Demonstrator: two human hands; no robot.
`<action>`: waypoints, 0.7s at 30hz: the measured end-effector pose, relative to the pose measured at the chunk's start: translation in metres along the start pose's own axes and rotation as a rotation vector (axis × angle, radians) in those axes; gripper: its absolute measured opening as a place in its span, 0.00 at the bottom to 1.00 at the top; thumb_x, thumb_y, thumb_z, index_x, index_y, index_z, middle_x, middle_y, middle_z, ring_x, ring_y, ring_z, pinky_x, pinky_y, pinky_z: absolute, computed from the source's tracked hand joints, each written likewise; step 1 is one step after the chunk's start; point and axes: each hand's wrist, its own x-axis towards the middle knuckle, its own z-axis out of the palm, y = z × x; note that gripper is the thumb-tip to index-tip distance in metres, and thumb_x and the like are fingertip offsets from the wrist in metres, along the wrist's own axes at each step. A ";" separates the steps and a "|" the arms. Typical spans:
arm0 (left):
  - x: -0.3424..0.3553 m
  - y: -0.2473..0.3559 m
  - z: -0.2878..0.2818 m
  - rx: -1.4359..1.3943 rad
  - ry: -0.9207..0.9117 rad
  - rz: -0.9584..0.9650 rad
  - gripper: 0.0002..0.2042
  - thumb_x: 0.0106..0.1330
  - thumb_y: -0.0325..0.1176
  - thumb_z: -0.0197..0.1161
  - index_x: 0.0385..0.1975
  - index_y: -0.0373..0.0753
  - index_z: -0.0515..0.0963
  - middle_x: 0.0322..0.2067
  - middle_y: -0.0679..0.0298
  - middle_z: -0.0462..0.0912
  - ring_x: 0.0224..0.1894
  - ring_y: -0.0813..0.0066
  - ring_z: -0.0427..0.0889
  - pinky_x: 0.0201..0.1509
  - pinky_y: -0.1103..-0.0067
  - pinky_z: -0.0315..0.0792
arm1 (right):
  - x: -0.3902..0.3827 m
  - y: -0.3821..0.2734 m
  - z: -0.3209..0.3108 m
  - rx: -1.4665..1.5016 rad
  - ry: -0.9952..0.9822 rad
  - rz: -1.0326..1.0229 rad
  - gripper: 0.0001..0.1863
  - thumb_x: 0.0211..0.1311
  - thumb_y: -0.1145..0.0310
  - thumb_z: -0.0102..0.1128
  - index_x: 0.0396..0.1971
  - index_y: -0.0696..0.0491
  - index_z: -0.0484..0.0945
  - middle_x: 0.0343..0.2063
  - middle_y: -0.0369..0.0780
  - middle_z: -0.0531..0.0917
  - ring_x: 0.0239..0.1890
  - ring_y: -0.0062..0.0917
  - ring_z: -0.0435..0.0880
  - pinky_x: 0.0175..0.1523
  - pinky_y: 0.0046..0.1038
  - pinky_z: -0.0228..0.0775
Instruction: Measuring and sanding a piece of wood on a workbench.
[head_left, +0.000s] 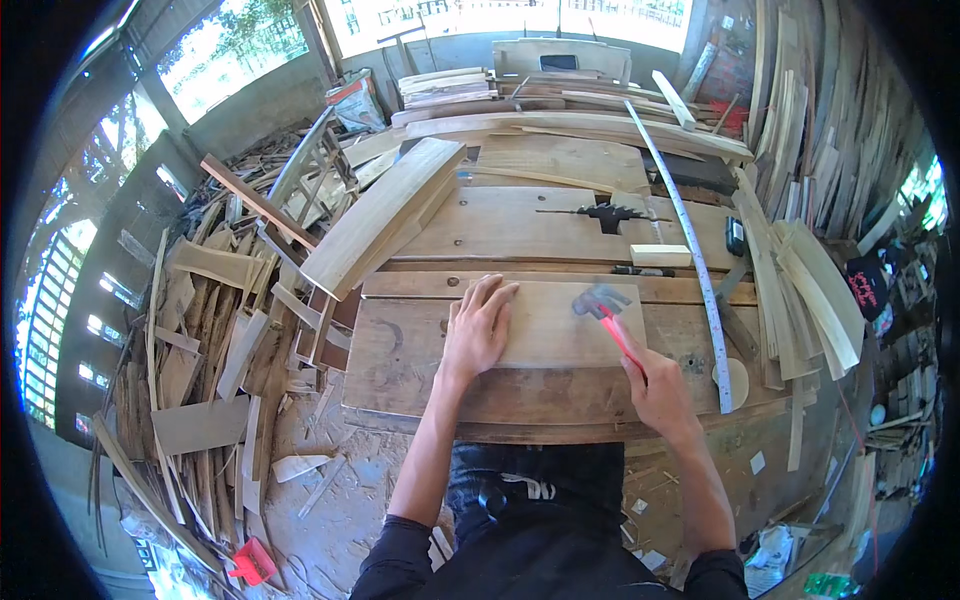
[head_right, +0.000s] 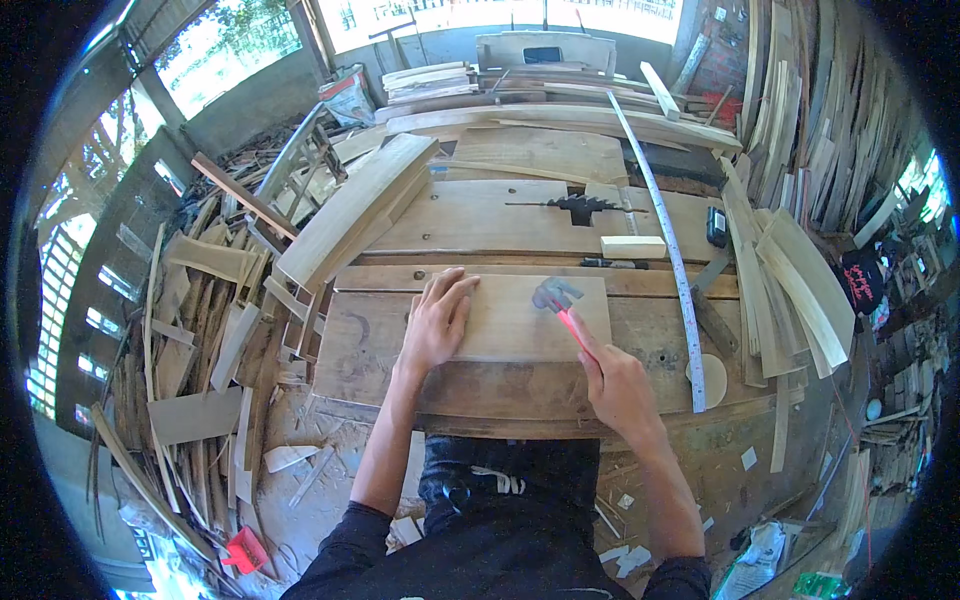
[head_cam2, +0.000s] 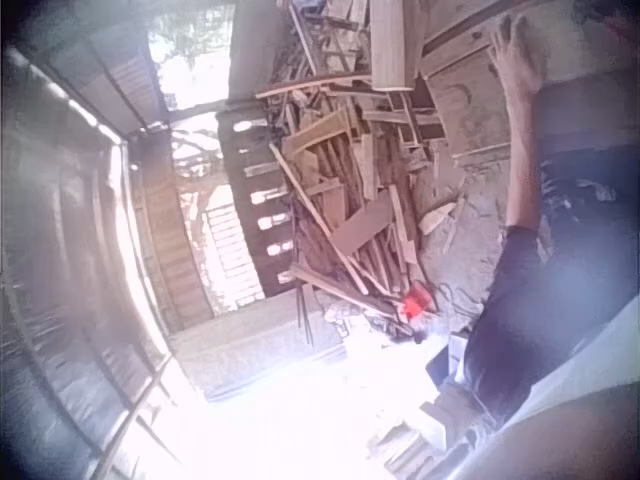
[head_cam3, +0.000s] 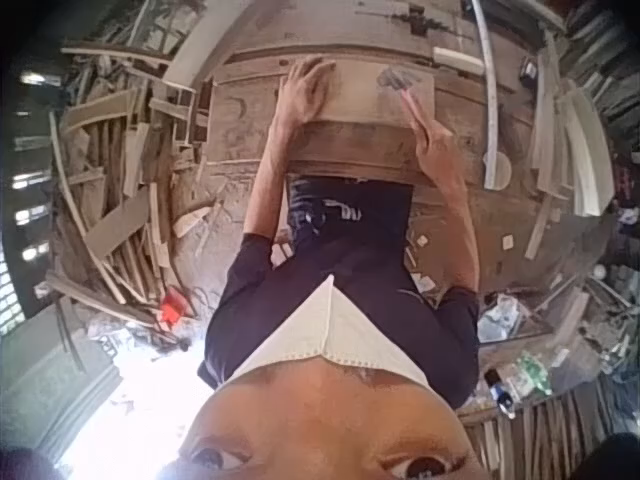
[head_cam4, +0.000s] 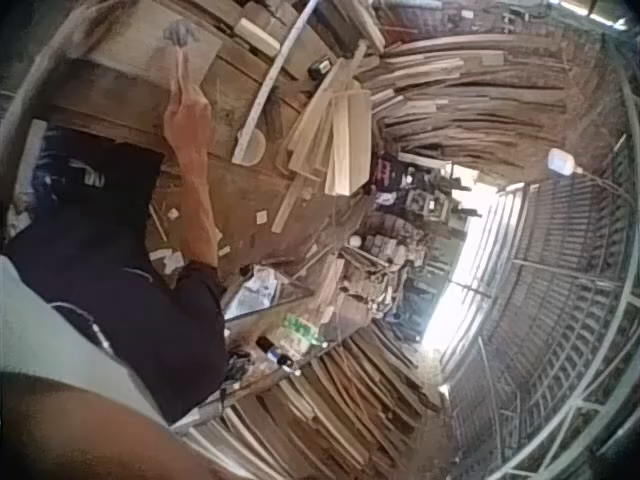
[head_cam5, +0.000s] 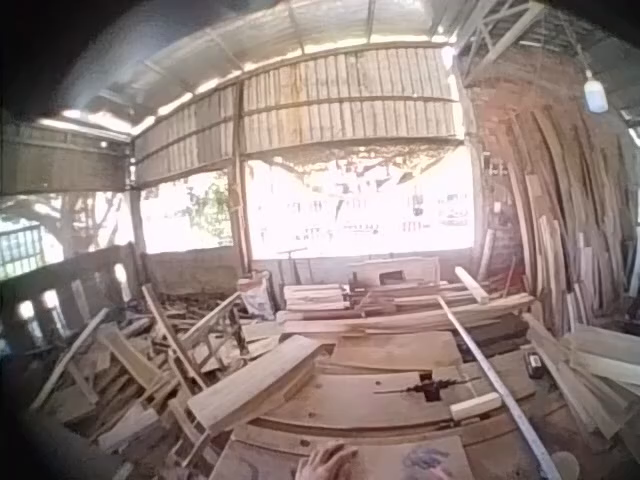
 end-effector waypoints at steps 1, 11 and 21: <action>-0.001 -0.001 -0.001 -0.002 0.001 -0.013 0.18 0.76 0.33 0.58 0.63 0.45 0.80 0.67 0.55 0.77 0.72 0.53 0.73 0.67 0.54 0.70 | 0.004 -0.004 -0.005 0.017 0.006 -0.019 0.29 0.75 0.71 0.59 0.75 0.46 0.72 0.40 0.60 0.85 0.38 0.58 0.84 0.44 0.42 0.76; -0.002 -0.003 -0.003 0.019 0.000 -0.017 0.19 0.75 0.33 0.59 0.64 0.46 0.80 0.67 0.55 0.77 0.72 0.52 0.73 0.67 0.55 0.70 | 0.011 -0.044 -0.065 0.154 0.449 -0.075 0.29 0.79 0.73 0.54 0.76 0.62 0.66 0.69 0.57 0.77 0.65 0.47 0.85 0.62 0.35 0.77; -0.002 -0.001 -0.001 0.007 -0.005 -0.001 0.19 0.75 0.33 0.59 0.64 0.46 0.80 0.67 0.53 0.76 0.72 0.51 0.73 0.67 0.56 0.70 | -0.017 -0.004 -0.019 0.015 -0.045 0.053 0.30 0.77 0.71 0.58 0.76 0.38 0.71 0.45 0.59 0.86 0.45 0.58 0.86 0.49 0.43 0.80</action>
